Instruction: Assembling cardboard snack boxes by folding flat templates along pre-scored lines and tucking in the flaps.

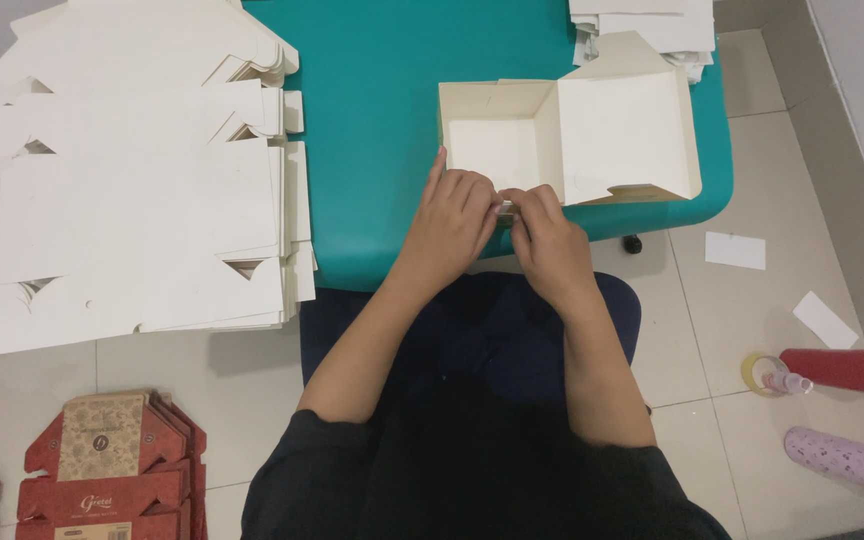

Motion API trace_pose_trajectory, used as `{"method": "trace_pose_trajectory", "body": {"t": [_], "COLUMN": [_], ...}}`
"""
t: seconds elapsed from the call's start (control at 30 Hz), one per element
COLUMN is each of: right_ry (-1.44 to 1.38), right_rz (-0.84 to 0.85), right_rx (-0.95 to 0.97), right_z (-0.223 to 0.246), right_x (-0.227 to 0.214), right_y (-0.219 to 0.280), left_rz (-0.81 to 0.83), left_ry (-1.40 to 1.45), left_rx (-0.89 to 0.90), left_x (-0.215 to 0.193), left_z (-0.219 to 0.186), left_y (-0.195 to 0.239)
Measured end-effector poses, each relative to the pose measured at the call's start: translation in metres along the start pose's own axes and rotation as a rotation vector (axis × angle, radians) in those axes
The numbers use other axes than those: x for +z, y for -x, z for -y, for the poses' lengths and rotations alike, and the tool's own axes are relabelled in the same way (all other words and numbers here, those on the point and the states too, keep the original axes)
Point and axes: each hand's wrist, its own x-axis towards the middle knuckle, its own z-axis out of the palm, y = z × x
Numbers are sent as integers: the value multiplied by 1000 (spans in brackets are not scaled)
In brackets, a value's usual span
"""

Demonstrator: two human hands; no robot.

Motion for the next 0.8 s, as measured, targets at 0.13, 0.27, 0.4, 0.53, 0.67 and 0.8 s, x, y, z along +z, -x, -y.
{"method": "trace_pose_trajectory", "body": {"t": [0.13, 0.27, 0.4, 0.53, 0.67, 0.8], "right_ry": [-28, -27, -21, 26, -62, -133], "right_rz": [-31, -256, -327, -301, -282, -214], "right_rx": [-9, -104, -152, -146, -165, -116], "right_z": [6, 7, -8, -8, -10, -12], "right_x": [2, 21, 39, 32, 27, 14], "right_y": [3, 7, 4, 4, 5, -1], "left_rz": [-30, -90, -97, -124, -280, -365], "left_ry": [-78, -93, 31, 200, 436, 823], "left_rx": [56, 37, -40, -29, -210, -546], "left_x": [-7, -10, -7, -15, -37, -42], "left_z": [-3, -4, 1, 3, 17, 37], "left_y": [-1, -3, 2, 1, -19, -32]}}
